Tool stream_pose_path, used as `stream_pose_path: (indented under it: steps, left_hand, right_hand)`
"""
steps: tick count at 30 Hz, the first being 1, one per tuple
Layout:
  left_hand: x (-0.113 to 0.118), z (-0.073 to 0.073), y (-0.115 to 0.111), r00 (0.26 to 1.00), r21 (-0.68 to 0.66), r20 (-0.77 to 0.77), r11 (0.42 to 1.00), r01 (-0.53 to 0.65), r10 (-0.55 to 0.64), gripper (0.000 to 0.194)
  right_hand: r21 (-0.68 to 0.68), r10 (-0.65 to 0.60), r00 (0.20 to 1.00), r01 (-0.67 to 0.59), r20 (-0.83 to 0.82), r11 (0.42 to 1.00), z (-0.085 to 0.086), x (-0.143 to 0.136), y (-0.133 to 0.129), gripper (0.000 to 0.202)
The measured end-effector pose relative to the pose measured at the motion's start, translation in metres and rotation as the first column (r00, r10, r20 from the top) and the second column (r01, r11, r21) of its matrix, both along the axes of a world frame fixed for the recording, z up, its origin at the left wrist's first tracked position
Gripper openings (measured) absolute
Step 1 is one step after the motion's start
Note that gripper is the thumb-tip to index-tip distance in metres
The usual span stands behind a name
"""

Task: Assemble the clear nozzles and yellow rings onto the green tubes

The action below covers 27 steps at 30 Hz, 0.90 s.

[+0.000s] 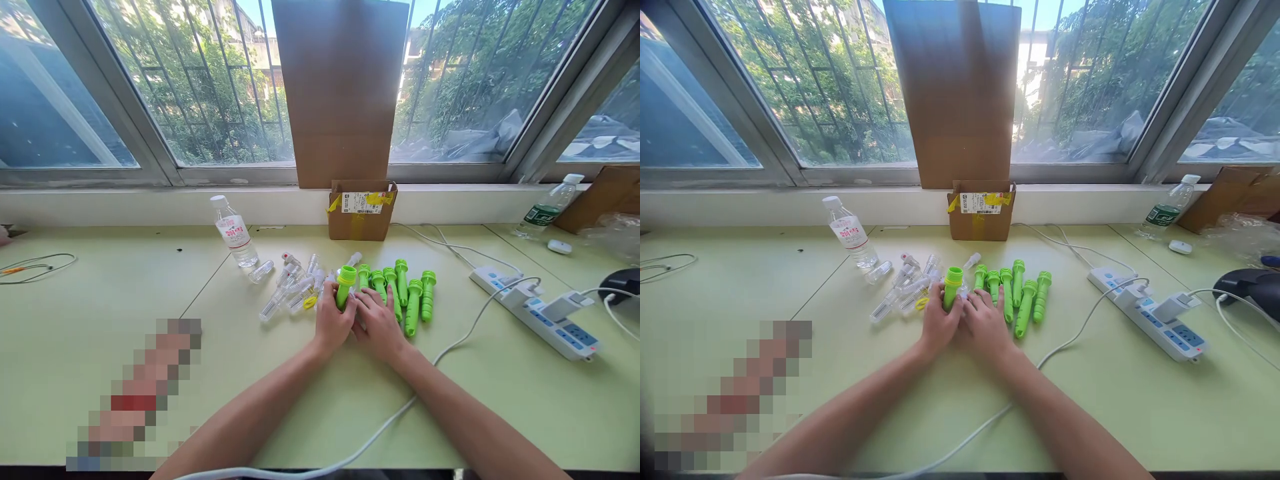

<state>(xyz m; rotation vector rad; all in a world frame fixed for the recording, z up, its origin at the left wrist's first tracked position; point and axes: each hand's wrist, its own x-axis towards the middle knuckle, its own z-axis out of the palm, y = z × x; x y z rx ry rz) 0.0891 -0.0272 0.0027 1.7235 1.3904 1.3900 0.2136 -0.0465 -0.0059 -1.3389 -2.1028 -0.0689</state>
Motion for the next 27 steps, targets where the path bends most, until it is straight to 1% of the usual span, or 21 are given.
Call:
stream_pose_path:
  steps: [3,5,7,9,11,14,16,18,22,24,27]
  left_hand:
    - [0.001,0.000,-0.001,1.000,0.004,-0.009,1.000,-0.001,0.001,0.014]
    - [0.001,0.000,-0.001,1.000,0.010,-0.030,1.000,-0.008,0.009,0.014]
    - [0.001,-0.001,0.000,0.997,0.028,-0.074,1.000,-0.011,0.013,0.014]
    - [-0.001,-0.002,0.002,0.987,0.070,-0.158,0.998,-0.011,0.022,0.014]
    - [-0.004,-0.004,0.005,0.960,0.137,-0.275,0.990,-0.012,0.050,0.014]
    - [-0.011,-0.003,0.009,0.885,0.261,-0.453,0.965,0.015,0.109,0.013]
    - [-0.016,0.000,0.012,0.824,0.315,-0.553,0.946,0.069,0.125,0.012]
    - [-0.020,0.004,0.015,0.769,0.334,-0.626,0.935,0.117,0.127,0.010]
    - [-0.029,0.015,0.022,0.693,0.372,-0.699,0.917,0.144,0.176,0.013]
    - [-0.038,0.018,0.024,0.669,0.394,-0.716,0.907,0.151,0.200,0.015]
    - [-0.056,0.017,0.021,0.654,0.377,-0.739,0.903,0.204,0.161,0.016]
  right_hand:
    - [0.039,0.009,0.998,-0.006,-0.070,0.999,0.002,0.001,0.001,0.026]
    - [0.072,-0.031,0.989,0.041,-0.142,0.997,0.003,0.002,0.002,0.024]
    - [0.114,-0.092,0.963,0.124,-0.253,0.986,0.005,0.004,0.003,0.025]
    - [0.123,-0.151,0.905,0.216,-0.398,0.968,0.007,0.007,0.003,0.027]
    - [0.061,-0.201,0.818,0.275,-0.539,0.959,0.009,0.011,0.003,0.031]
    - [-0.062,-0.246,0.696,0.279,-0.675,0.958,0.010,0.017,0.004,0.035]
    - [-0.087,-0.243,0.637,0.267,-0.732,0.960,0.009,0.019,0.005,0.035]
    - [-0.084,-0.229,0.583,0.265,-0.780,0.961,0.008,0.020,0.006,0.035]
    - [-0.059,-0.196,0.496,0.278,-0.846,0.959,0.011,0.020,0.006,0.035]
    - [-0.053,-0.189,0.482,0.280,-0.856,0.958,0.013,0.020,0.006,0.036]
    - [-0.062,-0.185,0.494,0.255,-0.850,0.965,0.014,0.019,0.005,0.034]
